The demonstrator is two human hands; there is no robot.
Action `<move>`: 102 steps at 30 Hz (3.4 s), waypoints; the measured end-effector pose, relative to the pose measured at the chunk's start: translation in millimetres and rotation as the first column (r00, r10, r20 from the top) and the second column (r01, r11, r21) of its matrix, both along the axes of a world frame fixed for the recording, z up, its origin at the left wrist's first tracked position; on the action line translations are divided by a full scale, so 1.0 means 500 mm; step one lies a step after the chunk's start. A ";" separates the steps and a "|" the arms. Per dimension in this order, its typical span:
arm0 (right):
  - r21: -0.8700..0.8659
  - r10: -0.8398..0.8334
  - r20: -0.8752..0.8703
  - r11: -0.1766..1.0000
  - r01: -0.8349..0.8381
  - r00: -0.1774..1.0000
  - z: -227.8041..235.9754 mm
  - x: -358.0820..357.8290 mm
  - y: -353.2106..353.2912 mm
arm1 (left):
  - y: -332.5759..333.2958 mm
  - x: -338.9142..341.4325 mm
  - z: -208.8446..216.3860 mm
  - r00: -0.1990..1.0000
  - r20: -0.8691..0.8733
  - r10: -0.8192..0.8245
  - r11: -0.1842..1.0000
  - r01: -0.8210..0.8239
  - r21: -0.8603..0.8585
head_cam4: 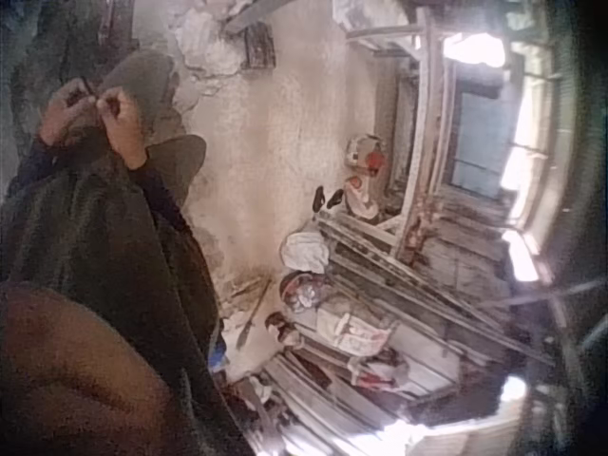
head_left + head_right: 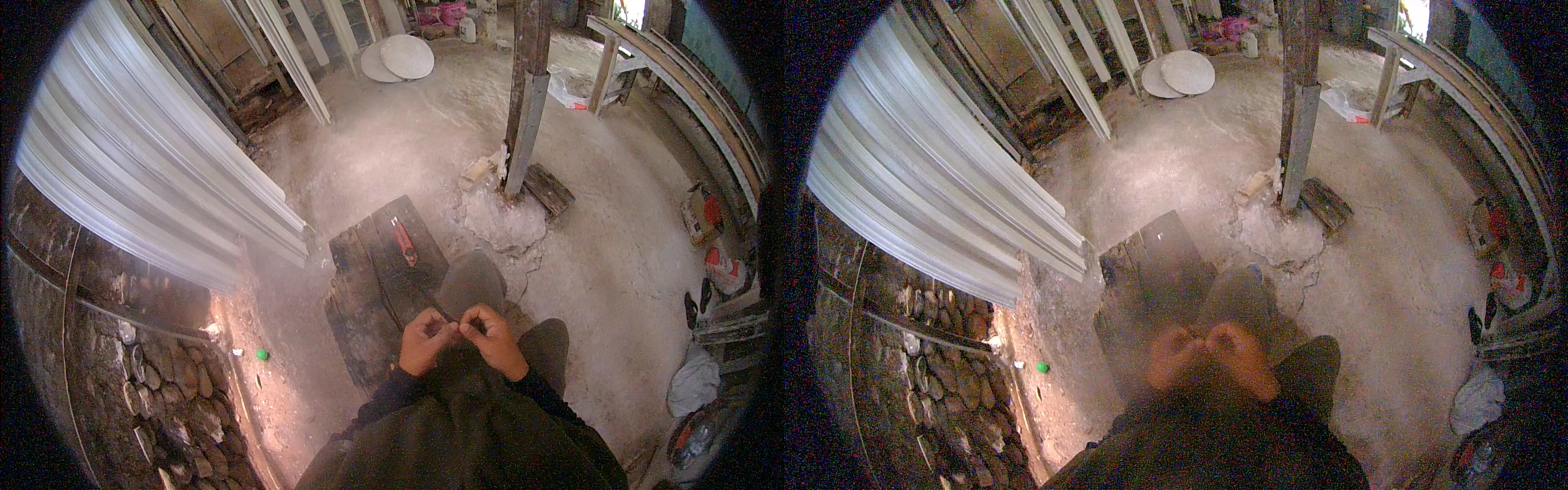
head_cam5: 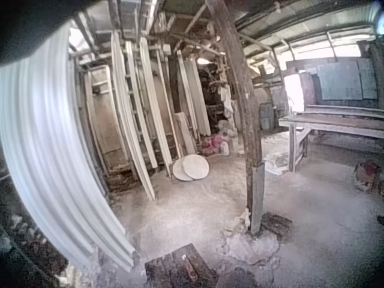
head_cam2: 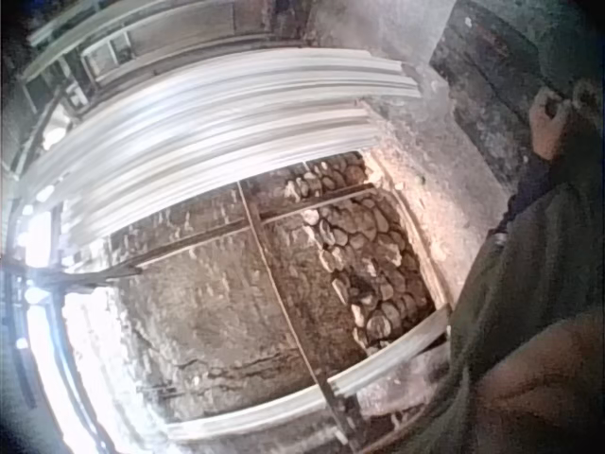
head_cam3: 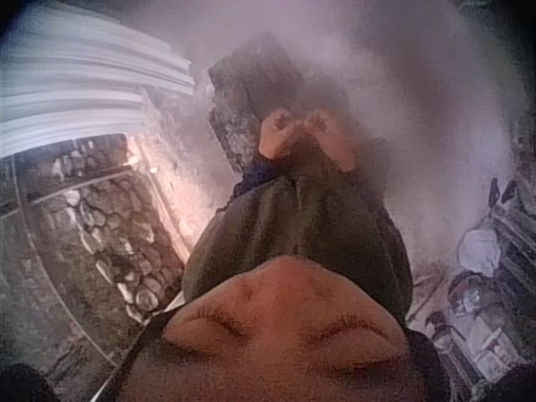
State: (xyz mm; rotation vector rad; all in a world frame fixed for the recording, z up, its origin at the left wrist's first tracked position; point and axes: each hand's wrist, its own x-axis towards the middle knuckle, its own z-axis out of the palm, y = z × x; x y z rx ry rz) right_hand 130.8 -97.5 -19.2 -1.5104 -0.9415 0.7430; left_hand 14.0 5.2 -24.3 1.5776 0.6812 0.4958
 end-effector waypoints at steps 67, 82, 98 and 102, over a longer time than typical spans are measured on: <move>-0.092 -0.055 0.005 0.994 0.055 0.998 -0.006 0.011 -0.010 | -0.019 0.025 0.024 0.997 0.051 -0.050 0.986 0.057 -0.155; 0.043 -0.080 0.020 0.996 0.079 0.997 0.007 0.001 -0.003 | -0.028 0.027 0.034 0.998 -0.034 0.043 0.986 -0.048 -0.160; -0.041 -0.095 -0.072 0.995 0.092 0.993 0.002 -0.002 -0.007 | -0.017 0.016 -0.016 0.998 0.029 -0.058 0.970 0.064 -0.234; -0.037 -0.130 -0.037 0.991 0.128 0.991 -0.012 0.002 -0.006 | -0.015 0.016 -0.021 1.000 -0.029 -0.013 0.980 0.007 -0.197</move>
